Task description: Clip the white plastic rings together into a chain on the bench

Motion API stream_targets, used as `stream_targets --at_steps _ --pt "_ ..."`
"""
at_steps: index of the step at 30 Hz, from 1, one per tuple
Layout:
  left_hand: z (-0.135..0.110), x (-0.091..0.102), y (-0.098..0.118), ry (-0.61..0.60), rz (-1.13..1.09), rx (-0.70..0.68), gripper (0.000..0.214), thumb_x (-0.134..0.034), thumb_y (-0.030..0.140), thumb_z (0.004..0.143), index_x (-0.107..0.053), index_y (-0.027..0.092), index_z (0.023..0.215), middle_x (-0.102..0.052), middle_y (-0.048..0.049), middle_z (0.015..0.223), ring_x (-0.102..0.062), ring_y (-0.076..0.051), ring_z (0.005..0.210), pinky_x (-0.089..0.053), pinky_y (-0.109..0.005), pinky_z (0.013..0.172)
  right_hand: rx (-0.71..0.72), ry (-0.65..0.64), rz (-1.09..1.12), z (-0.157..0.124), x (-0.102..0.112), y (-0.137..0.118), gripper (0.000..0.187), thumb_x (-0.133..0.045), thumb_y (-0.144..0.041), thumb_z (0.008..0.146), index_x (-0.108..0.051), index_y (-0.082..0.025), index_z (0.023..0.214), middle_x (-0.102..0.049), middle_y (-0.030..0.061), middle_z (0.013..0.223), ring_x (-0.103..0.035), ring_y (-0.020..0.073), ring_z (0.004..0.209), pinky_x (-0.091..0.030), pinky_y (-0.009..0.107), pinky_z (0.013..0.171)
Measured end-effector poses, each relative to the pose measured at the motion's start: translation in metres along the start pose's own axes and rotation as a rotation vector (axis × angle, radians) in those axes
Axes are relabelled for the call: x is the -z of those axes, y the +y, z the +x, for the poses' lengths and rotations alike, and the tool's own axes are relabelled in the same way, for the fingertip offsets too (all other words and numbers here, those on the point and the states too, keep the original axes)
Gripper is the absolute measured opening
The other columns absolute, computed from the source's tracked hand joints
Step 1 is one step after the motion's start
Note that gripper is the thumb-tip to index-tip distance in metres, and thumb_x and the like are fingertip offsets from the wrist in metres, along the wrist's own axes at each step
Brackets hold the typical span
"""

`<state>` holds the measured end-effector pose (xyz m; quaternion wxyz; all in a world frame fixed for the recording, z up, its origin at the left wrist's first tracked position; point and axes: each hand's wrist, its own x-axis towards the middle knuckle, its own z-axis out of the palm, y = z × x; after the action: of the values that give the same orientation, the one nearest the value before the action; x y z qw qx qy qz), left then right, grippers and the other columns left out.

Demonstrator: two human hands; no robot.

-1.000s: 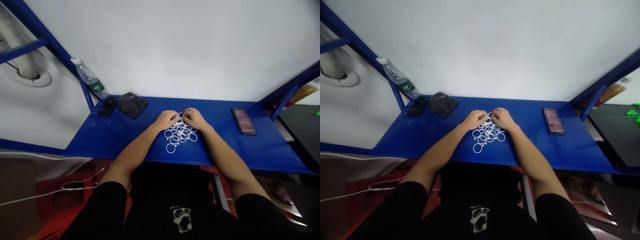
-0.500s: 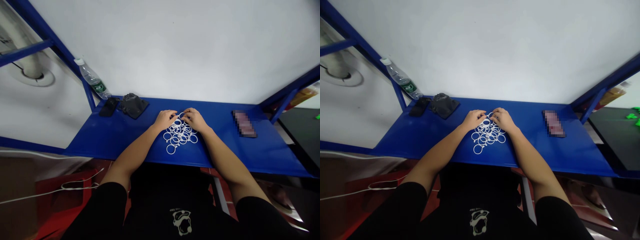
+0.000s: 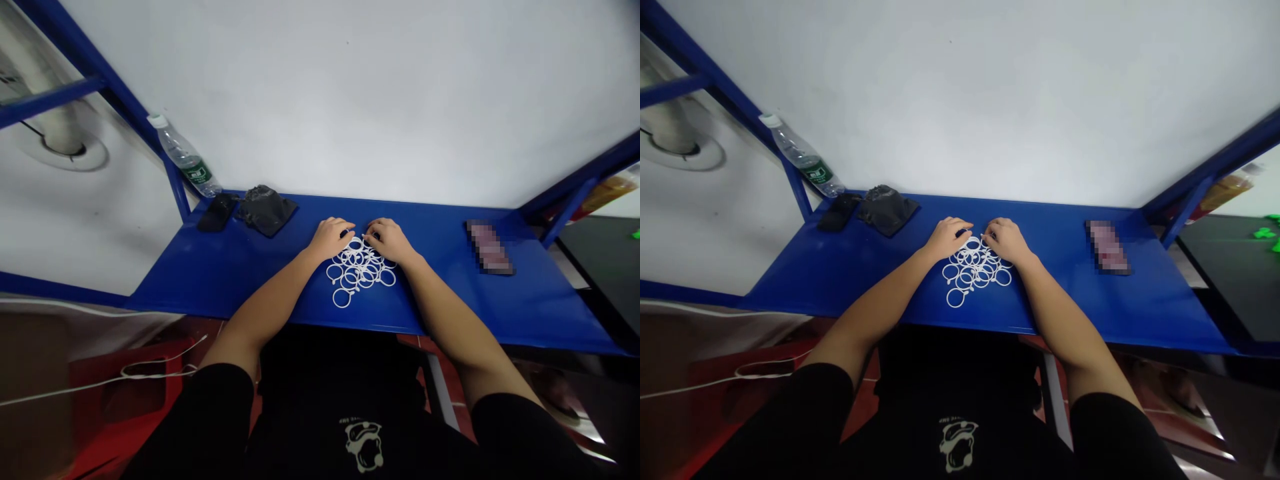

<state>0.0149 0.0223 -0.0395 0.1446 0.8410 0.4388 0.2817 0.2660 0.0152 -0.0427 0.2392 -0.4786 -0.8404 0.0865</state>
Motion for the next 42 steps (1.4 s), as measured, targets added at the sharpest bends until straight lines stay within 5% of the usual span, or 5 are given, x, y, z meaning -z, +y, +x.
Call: stream_targets --at_steps 9,15,31,42 --pt "-0.002 -0.001 0.005 0.030 -0.070 -0.083 0.022 -0.070 0.025 0.108 -0.081 0.024 0.127 -0.085 -0.0063 0.116 -0.075 -0.025 0.111 -0.054 -0.045 0.106 0.154 0.204 0.157 -0.001 0.010 -0.026 0.024 -0.059 -0.042 0.112 -0.074 -0.025 0.105 -0.080 0.0103 0.105 -0.071 0.0301 0.102 -0.055 0.050 0.099" --pt "-0.001 -0.002 0.004 0.004 -0.095 -0.128 0.013 -0.069 0.024 0.106 -0.081 0.022 0.104 -0.084 -0.0045 0.099 -0.074 -0.023 0.097 -0.054 -0.042 0.099 0.200 0.155 0.177 -0.002 0.013 -0.035 0.029 -0.055 -0.040 0.115 -0.082 -0.029 0.117 -0.083 0.0090 0.109 -0.072 0.0301 0.104 -0.057 0.052 0.102" --pt "-0.003 -0.002 0.000 0.054 -0.087 -0.126 0.013 -0.071 0.018 0.100 -0.079 0.022 0.110 -0.082 -0.0047 0.097 -0.076 -0.023 0.098 -0.057 -0.040 0.098 0.150 0.117 0.158 -0.005 0.010 -0.039 0.033 -0.051 -0.038 0.115 -0.081 -0.027 0.124 -0.084 0.0115 0.115 -0.072 0.0315 0.109 -0.058 0.051 0.103" --pt "-0.002 0.001 0.002 0.153 -0.025 -0.127 0.012 -0.067 0.012 0.088 -0.073 0.023 0.090 -0.075 -0.0028 0.084 -0.071 -0.023 0.087 -0.054 -0.039 0.088 0.196 0.093 0.195 -0.005 0.014 -0.041 0.032 -0.052 -0.040 0.115 -0.079 -0.029 0.127 -0.083 0.0089 0.114 -0.071 0.0296 0.108 -0.056 0.051 0.104"
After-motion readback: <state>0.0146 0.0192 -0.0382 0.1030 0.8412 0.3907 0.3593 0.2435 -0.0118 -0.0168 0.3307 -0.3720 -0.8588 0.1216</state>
